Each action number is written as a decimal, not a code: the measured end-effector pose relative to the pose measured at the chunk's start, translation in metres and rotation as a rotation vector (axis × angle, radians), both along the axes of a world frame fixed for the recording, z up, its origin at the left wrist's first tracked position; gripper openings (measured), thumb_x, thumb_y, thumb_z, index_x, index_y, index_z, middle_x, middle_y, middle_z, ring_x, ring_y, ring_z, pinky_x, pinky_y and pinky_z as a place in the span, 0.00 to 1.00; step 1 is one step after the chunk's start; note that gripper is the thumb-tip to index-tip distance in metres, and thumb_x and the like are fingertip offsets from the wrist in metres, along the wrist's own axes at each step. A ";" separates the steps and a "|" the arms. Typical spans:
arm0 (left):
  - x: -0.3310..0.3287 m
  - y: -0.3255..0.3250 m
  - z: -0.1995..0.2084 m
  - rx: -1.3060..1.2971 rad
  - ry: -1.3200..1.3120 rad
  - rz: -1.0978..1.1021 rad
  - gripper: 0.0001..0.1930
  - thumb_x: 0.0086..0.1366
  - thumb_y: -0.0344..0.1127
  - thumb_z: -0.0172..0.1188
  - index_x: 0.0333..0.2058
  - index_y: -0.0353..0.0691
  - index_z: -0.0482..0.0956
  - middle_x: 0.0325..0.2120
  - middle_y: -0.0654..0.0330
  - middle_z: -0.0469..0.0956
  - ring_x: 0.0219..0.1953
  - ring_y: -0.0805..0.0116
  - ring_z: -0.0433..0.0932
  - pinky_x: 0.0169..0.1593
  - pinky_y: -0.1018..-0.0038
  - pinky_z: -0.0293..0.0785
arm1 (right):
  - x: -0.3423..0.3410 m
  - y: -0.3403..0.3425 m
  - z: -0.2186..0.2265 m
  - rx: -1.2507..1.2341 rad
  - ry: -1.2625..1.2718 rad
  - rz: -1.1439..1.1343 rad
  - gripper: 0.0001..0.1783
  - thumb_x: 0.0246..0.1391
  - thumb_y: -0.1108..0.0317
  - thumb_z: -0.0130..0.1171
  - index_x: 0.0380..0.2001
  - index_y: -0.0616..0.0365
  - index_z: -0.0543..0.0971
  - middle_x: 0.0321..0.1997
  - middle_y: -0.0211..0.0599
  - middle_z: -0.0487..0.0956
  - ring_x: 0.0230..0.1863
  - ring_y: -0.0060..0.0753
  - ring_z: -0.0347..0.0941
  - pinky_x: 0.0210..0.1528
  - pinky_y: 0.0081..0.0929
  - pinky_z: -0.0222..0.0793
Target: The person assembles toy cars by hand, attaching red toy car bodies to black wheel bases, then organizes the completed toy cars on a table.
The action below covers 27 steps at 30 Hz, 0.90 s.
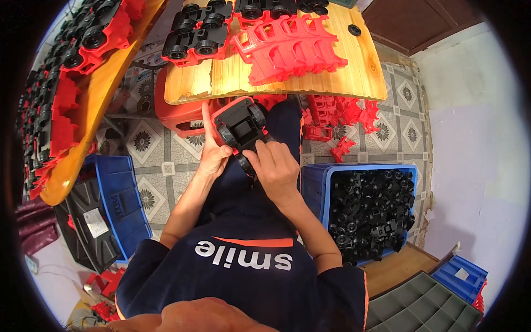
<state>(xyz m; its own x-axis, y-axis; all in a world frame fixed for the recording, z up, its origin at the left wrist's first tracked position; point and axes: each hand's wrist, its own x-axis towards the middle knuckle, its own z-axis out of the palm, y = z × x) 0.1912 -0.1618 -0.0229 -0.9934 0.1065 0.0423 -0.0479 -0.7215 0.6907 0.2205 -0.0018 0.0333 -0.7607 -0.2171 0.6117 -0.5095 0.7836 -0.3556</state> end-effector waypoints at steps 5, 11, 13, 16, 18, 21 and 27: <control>0.004 0.006 0.010 -0.025 0.083 0.015 0.68 0.46 0.24 0.74 0.70 0.58 0.25 0.65 0.51 0.56 0.66 0.56 0.61 0.65 0.56 0.63 | 0.001 -0.001 0.005 0.026 -0.022 0.037 0.15 0.42 0.68 0.73 0.34 0.63 0.81 0.28 0.38 0.75 0.28 0.38 0.73 0.28 0.31 0.69; -0.005 0.007 0.021 -0.140 0.020 0.142 0.56 0.52 0.25 0.69 0.70 0.46 0.36 0.63 0.52 0.59 0.63 0.57 0.64 0.63 0.57 0.66 | -0.010 0.008 0.006 -0.271 0.077 0.019 0.21 0.48 0.63 0.70 0.43 0.64 0.80 0.41 0.44 0.77 0.39 0.44 0.73 0.40 0.35 0.68; -0.005 0.011 0.034 -0.110 0.015 0.138 0.51 0.56 0.29 0.66 0.70 0.44 0.38 0.62 0.52 0.59 0.62 0.57 0.65 0.64 0.57 0.65 | -0.018 0.015 0.008 -0.398 -0.195 0.098 0.34 0.49 0.60 0.70 0.57 0.64 0.71 0.55 0.49 0.72 0.55 0.47 0.69 0.57 0.34 0.63; 0.001 0.011 0.037 -0.188 0.085 0.183 0.50 0.57 0.30 0.66 0.70 0.45 0.38 0.61 0.53 0.60 0.61 0.59 0.65 0.62 0.60 0.65 | -0.016 0.011 -0.004 -0.900 -0.829 0.403 0.42 0.48 0.63 0.69 0.64 0.66 0.63 0.60 0.50 0.70 0.63 0.46 0.65 0.66 0.35 0.57; 0.011 0.006 0.052 -0.211 0.018 0.111 0.55 0.57 0.37 0.69 0.70 0.49 0.34 0.61 0.53 0.62 0.64 0.60 0.62 0.64 0.61 0.61 | -0.014 0.014 0.000 -0.878 -0.813 0.453 0.42 0.46 0.65 0.70 0.64 0.64 0.65 0.62 0.49 0.70 0.63 0.43 0.66 0.65 0.34 0.58; 0.013 -0.015 0.024 -0.065 0.217 0.027 0.49 0.61 0.43 0.67 0.70 0.44 0.40 0.60 0.53 0.64 0.64 0.62 0.62 0.65 0.63 0.58 | -0.014 0.017 0.003 -0.450 -0.477 0.383 0.43 0.40 0.67 0.73 0.62 0.60 0.68 0.63 0.48 0.69 0.62 0.47 0.66 0.64 0.38 0.60; 0.012 -0.002 0.053 -0.075 0.157 0.242 0.33 0.65 0.43 0.62 0.63 0.40 0.58 0.57 0.55 0.68 0.60 0.65 0.66 0.64 0.67 0.60 | -0.013 0.009 0.017 -0.212 -0.195 0.358 0.47 0.34 0.67 0.76 0.62 0.60 0.68 0.65 0.52 0.67 0.62 0.56 0.64 0.63 0.45 0.61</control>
<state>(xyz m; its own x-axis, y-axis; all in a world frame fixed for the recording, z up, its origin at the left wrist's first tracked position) 0.2036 -0.1639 0.0302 -0.9722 -0.1238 0.1988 0.2311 -0.6458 0.7277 0.2075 0.0074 0.0504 -0.7658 -0.3725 0.5242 -0.6427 0.4701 -0.6049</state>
